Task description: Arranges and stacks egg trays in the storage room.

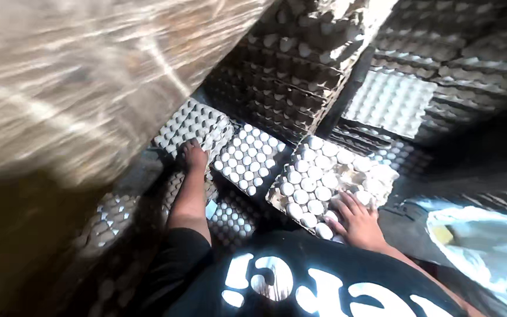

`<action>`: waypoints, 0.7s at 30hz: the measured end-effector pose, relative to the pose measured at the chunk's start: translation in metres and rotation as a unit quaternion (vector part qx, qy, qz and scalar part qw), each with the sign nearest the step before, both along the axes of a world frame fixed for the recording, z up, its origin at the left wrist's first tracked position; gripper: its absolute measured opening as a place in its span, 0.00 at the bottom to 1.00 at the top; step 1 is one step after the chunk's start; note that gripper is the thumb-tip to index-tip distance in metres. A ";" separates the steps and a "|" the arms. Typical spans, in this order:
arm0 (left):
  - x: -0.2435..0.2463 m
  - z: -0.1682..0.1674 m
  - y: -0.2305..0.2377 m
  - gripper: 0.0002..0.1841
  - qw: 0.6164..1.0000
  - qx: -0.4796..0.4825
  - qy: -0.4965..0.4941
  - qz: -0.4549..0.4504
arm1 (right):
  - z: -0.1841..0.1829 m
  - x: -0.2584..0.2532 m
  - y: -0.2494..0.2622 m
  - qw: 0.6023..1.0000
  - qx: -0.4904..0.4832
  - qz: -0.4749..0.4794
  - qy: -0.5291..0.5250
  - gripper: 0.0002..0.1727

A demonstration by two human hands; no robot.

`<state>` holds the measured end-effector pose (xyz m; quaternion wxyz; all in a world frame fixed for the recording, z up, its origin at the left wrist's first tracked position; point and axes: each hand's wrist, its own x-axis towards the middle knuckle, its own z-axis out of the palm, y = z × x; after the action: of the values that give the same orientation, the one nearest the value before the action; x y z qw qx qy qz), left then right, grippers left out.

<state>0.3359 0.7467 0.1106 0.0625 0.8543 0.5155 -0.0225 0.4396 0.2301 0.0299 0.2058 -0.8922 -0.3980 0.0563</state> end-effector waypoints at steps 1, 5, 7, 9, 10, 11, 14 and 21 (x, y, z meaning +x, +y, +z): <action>0.002 -0.005 0.010 0.47 0.999 0.011 0.036 0.006 | -0.001 0.000 0.000 1.000 0.002 -0.002 -0.003 0.51; -0.010 0.005 0.048 0.35 0.993 -0.030 0.108 -0.021 | -0.001 0.000 0.001 1.000 0.008 -0.004 0.012 0.49; -0.018 0.027 0.070 0.28 0.992 -0.093 0.079 -0.044 | 0.000 0.000 0.002 1.000 0.009 -0.004 0.025 0.49; -0.025 0.048 0.087 0.25 0.988 -0.138 0.037 -0.055 | 0.000 0.001 0.001 0.999 0.012 -0.006 0.035 0.49; -0.025 0.056 0.092 0.25 0.986 -0.152 0.030 -0.054 | -0.001 0.002 0.000 0.999 0.014 -0.006 0.037 0.48; -0.025 0.064 0.096 0.25 0.985 -0.163 0.030 -0.050 | -0.001 0.001 0.000 0.999 0.013 -0.005 0.040 0.48; -0.017 0.074 0.105 0.26 0.982 -0.184 0.036 -0.040 | -0.004 0.002 0.000 0.999 0.020 -0.006 0.034 0.48; -0.021 0.055 0.088 0.26 0.982 -0.162 0.043 -0.081 | -0.002 0.004 0.001 0.999 0.012 -0.006 0.033 0.48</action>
<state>0.3149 0.8348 0.1659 0.1762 0.8701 0.4361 -0.1472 0.4438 0.2311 0.0276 0.2298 -0.8898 -0.3864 0.0792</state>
